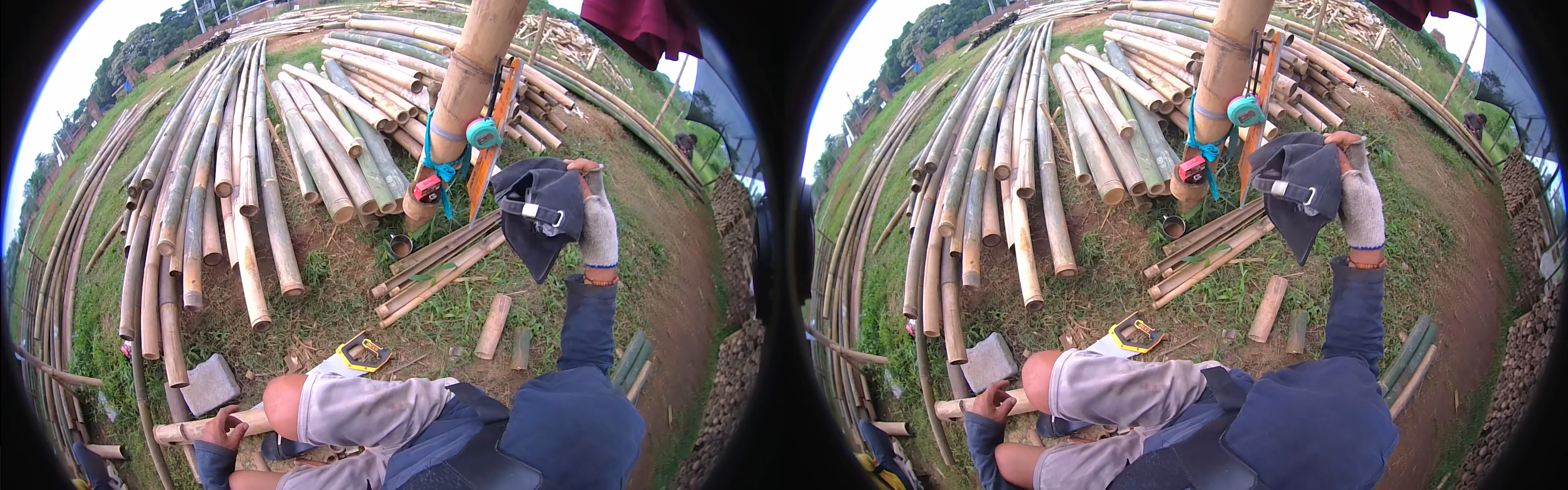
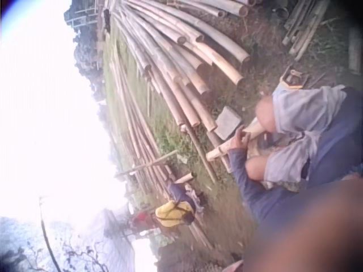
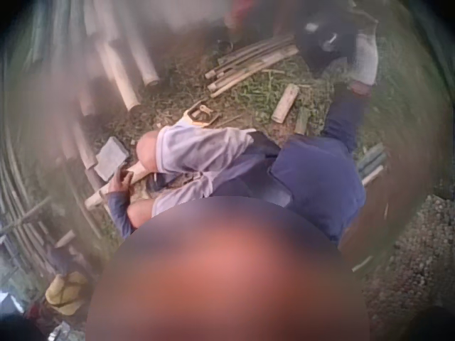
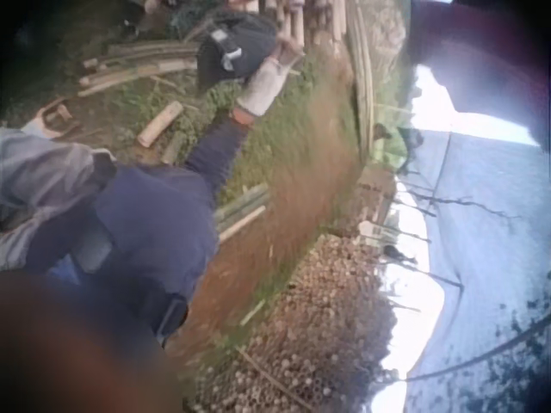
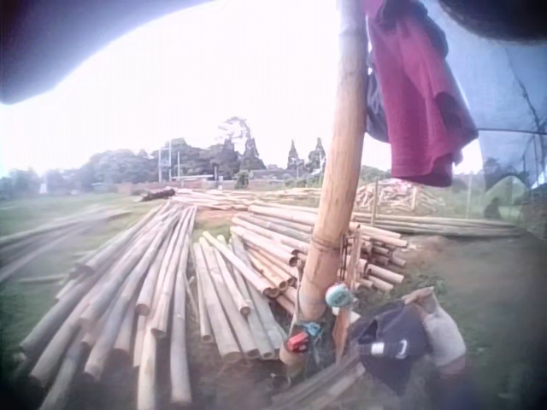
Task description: The person sits on the ground and uses a hand saw to cut bamboo poles to length. They position each pole on a makeshift support, saw through it, and then move the cut pieces aside. The person repeats this process with multiple bamboo poles.
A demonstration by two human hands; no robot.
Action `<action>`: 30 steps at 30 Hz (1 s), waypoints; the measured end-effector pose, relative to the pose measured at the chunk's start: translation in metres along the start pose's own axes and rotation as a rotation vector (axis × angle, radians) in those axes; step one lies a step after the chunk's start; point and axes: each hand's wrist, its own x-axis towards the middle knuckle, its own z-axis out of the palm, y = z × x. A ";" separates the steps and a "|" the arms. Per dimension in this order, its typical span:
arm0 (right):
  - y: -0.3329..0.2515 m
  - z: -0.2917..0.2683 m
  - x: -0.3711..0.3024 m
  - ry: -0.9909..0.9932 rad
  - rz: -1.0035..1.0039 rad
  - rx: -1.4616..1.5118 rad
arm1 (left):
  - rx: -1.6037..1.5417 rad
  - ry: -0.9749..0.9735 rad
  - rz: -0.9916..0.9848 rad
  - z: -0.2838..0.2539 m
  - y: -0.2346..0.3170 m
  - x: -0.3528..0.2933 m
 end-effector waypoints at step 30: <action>0.076 -0.011 0.248 0.437 -0.363 -0.515 | -0.064 0.074 -0.097 0.006 -0.026 -0.052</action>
